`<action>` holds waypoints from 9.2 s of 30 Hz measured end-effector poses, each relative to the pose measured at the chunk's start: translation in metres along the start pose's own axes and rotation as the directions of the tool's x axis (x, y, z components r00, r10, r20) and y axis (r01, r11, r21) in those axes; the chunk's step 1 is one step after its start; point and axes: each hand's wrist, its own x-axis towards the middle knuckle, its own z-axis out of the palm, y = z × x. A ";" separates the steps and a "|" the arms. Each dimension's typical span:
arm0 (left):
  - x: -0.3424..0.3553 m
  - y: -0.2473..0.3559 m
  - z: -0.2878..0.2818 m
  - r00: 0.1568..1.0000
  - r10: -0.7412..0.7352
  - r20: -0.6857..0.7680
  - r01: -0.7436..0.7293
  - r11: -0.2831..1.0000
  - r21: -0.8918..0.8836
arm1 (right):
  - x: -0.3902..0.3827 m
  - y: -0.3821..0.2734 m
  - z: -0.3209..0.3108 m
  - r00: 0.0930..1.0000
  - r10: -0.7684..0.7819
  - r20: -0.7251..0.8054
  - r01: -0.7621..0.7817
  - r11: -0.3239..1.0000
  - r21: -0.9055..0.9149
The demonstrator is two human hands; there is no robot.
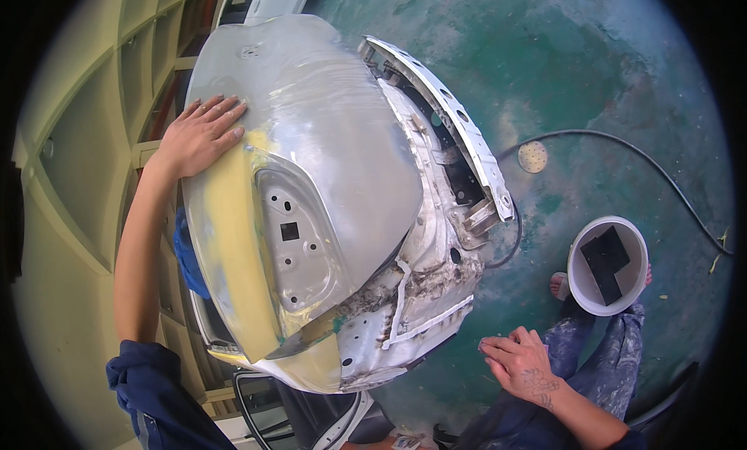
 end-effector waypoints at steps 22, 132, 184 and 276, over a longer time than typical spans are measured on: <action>-0.255 0.263 -0.005 0.978 0.208 -0.012 -0.124 0.535 -0.836 | -0.063 0.019 -0.085 0.962 0.242 0.128 -0.270 0.916 0.297; -0.243 0.334 -0.058 0.915 -0.255 0.313 -0.334 -0.913 0.236 | 0.116 -0.206 -0.056 0.966 -0.155 -0.206 0.171 0.983 0.062; -0.288 0.218 0.158 0.536 -0.650 -0.539 0.065 0.668 -0.742 | 0.268 -0.256 0.021 0.765 0.064 -0.641 0.147 0.951 0.271; -0.280 0.219 0.156 0.519 -0.660 -0.543 -0.009 0.632 -0.775 | 0.254 -0.263 0.031 0.716 -0.010 -0.698 0.196 0.962 0.187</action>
